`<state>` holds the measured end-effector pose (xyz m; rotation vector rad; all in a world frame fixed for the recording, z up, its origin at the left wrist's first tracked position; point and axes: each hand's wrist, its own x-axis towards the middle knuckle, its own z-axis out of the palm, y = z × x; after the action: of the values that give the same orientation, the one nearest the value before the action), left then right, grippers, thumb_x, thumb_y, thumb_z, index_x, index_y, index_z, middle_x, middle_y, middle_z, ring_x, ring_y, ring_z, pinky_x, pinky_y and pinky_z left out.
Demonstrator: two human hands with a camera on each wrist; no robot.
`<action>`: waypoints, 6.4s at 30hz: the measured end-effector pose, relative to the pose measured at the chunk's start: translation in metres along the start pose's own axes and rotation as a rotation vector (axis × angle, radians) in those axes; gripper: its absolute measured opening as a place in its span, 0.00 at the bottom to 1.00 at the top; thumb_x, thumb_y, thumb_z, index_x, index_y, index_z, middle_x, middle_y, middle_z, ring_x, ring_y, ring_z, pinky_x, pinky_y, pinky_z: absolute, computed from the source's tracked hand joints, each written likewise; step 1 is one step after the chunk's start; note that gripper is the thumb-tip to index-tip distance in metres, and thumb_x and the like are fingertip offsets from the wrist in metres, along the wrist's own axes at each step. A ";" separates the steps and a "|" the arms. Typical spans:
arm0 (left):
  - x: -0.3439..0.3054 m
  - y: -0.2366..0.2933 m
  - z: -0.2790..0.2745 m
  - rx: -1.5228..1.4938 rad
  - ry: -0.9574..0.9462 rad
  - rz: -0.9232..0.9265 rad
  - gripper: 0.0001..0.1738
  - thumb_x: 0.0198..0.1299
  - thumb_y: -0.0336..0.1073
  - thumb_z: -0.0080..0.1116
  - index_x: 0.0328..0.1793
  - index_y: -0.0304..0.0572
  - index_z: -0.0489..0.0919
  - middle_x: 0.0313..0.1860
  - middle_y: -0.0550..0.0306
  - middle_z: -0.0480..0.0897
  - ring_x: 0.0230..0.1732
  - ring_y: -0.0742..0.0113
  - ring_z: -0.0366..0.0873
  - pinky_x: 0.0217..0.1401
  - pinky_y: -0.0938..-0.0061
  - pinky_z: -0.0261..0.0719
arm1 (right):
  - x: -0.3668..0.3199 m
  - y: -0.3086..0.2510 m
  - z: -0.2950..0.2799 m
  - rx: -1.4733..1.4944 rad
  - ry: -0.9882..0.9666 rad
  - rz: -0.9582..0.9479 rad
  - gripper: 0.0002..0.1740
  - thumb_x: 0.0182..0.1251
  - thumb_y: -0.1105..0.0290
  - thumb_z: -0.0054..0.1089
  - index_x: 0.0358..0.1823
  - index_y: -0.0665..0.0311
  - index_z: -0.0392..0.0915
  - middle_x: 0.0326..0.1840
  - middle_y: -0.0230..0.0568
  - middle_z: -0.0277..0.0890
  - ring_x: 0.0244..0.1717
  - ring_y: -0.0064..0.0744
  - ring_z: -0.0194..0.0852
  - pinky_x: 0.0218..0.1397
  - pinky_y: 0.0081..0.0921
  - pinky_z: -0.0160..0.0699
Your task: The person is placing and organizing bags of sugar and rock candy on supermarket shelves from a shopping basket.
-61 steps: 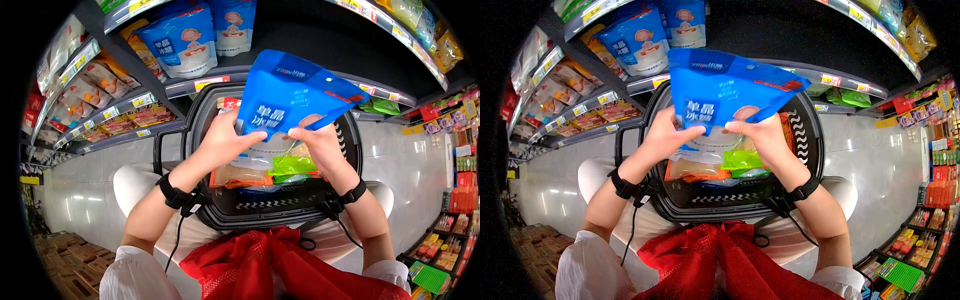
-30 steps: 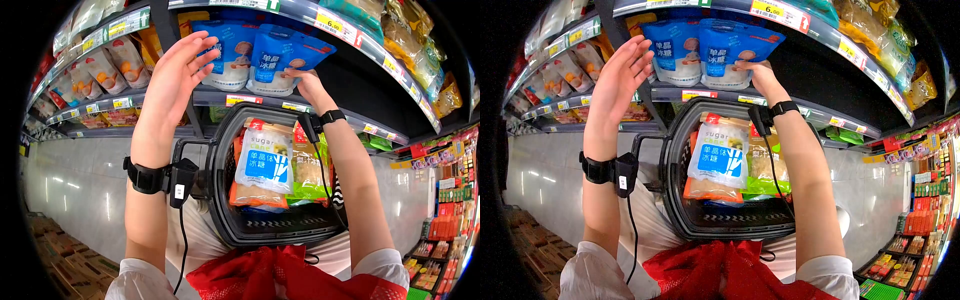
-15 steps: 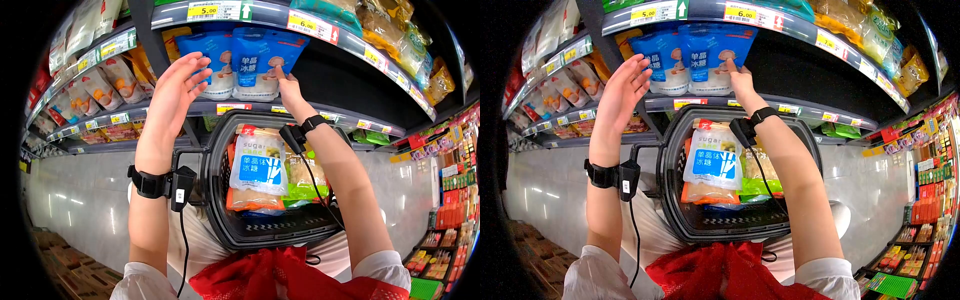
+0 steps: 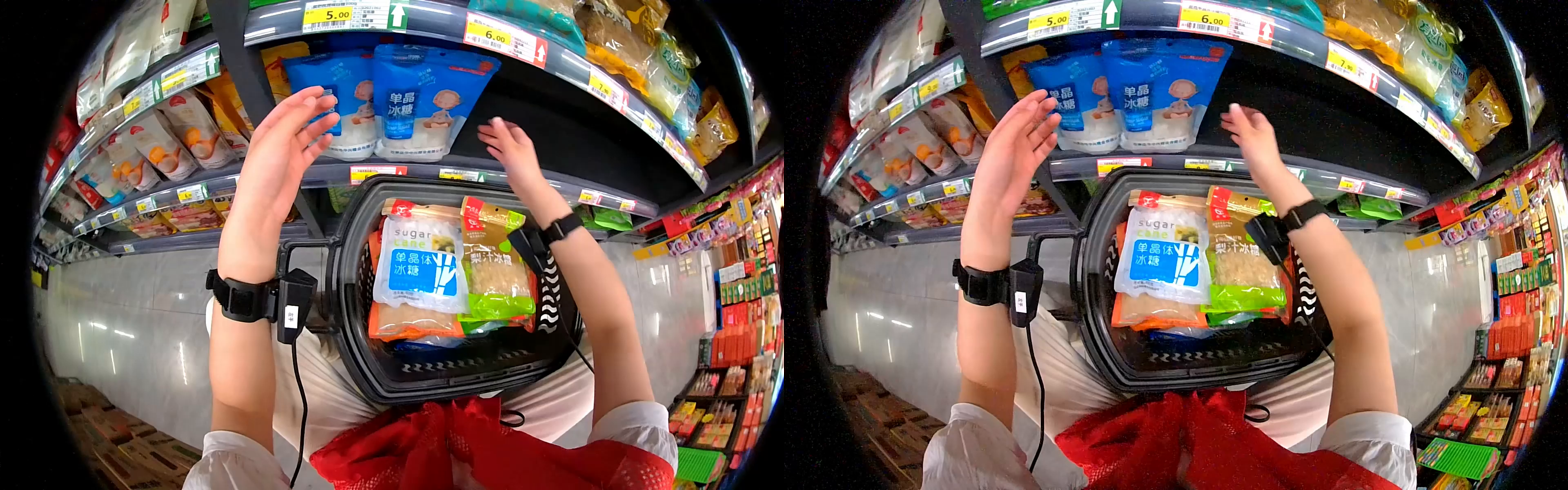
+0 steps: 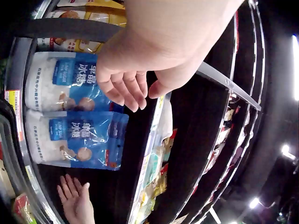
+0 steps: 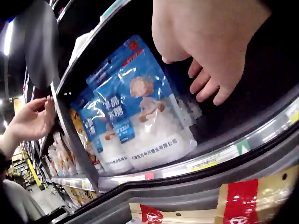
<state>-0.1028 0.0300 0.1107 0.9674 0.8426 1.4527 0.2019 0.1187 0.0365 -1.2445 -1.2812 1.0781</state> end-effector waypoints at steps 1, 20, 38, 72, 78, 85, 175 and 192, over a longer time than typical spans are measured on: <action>0.000 -0.001 0.001 -0.001 -0.003 -0.005 0.21 0.60 0.39 0.49 0.57 0.37 0.66 0.49 0.59 0.73 0.47 0.73 0.71 0.49 0.78 0.69 | -0.005 -0.001 -0.012 0.033 0.029 0.010 0.25 0.62 0.52 0.50 0.50 0.66 0.66 0.46 0.39 0.74 0.47 0.26 0.70 0.50 0.25 0.65; 0.016 -0.097 0.012 1.699 -0.379 -0.172 0.24 0.54 0.42 0.53 0.53 0.33 0.69 0.46 0.39 0.76 0.50 0.46 0.73 0.50 0.64 0.71 | -0.123 0.059 -0.190 -1.279 0.225 0.033 0.26 0.57 0.62 0.54 0.54 0.69 0.64 0.47 0.57 0.70 0.50 0.52 0.68 0.52 0.38 0.67; 0.000 -0.129 0.001 1.880 -0.347 -0.292 0.32 0.46 0.31 0.59 0.58 0.27 0.62 0.36 0.31 0.75 0.41 0.40 0.73 0.43 0.57 0.70 | -0.100 0.062 -0.210 -1.370 -0.323 0.324 0.23 0.58 0.76 0.40 0.56 0.74 0.55 0.35 0.64 0.73 0.39 0.58 0.72 0.42 0.45 0.71; -0.039 -0.214 0.137 1.456 -0.889 -0.109 0.25 0.56 0.33 0.51 0.62 0.46 0.64 0.68 0.45 0.54 0.69 0.48 0.47 0.68 0.62 0.48 | -0.094 0.072 -0.175 -1.113 -0.338 0.201 0.17 0.59 0.70 0.49 0.46 0.73 0.65 0.44 0.55 0.71 0.46 0.48 0.71 0.48 0.34 0.71; -0.025 -0.214 0.142 0.934 -0.894 -0.349 0.26 0.58 0.34 0.51 0.63 0.43 0.60 0.65 0.47 0.59 0.67 0.56 0.54 0.67 0.66 0.52 | -0.102 0.119 -0.146 -0.449 -0.417 0.641 0.24 0.59 0.67 0.54 0.52 0.75 0.63 0.47 0.50 0.72 0.44 0.36 0.73 0.47 0.28 0.71; -0.036 -0.226 0.151 0.145 -0.393 -0.663 0.28 0.59 0.32 0.50 0.65 0.46 0.56 0.56 0.57 0.70 0.58 0.68 0.67 0.57 0.73 0.67 | -0.123 0.115 -0.142 -0.413 -0.246 0.568 0.26 0.54 0.69 0.60 0.52 0.73 0.63 0.45 0.44 0.73 0.43 0.30 0.73 0.45 0.25 0.72; -0.097 -0.182 0.150 0.031 -0.290 -0.786 0.23 0.60 0.31 0.48 0.61 0.37 0.61 0.54 0.54 0.72 0.54 0.68 0.70 0.56 0.73 0.69 | -0.152 0.052 -0.107 0.592 -0.022 0.526 0.15 0.61 0.67 0.54 0.47 0.68 0.71 0.40 0.37 0.75 0.38 0.23 0.74 0.42 0.21 0.73; -0.104 -0.186 0.131 0.442 -0.375 -0.411 0.22 0.56 0.27 0.54 0.57 0.32 0.65 0.46 0.57 0.74 0.46 0.77 0.69 0.47 0.79 0.71 | -0.149 0.039 -0.107 0.627 -0.258 0.616 0.21 0.60 0.68 0.56 0.53 0.68 0.65 0.51 0.40 0.70 0.51 0.31 0.69 0.55 0.29 0.68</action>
<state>0.0947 -0.0574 -0.0159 1.2578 1.0268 0.7142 0.3067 -0.0317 -0.0029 -1.0386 -0.6304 1.9528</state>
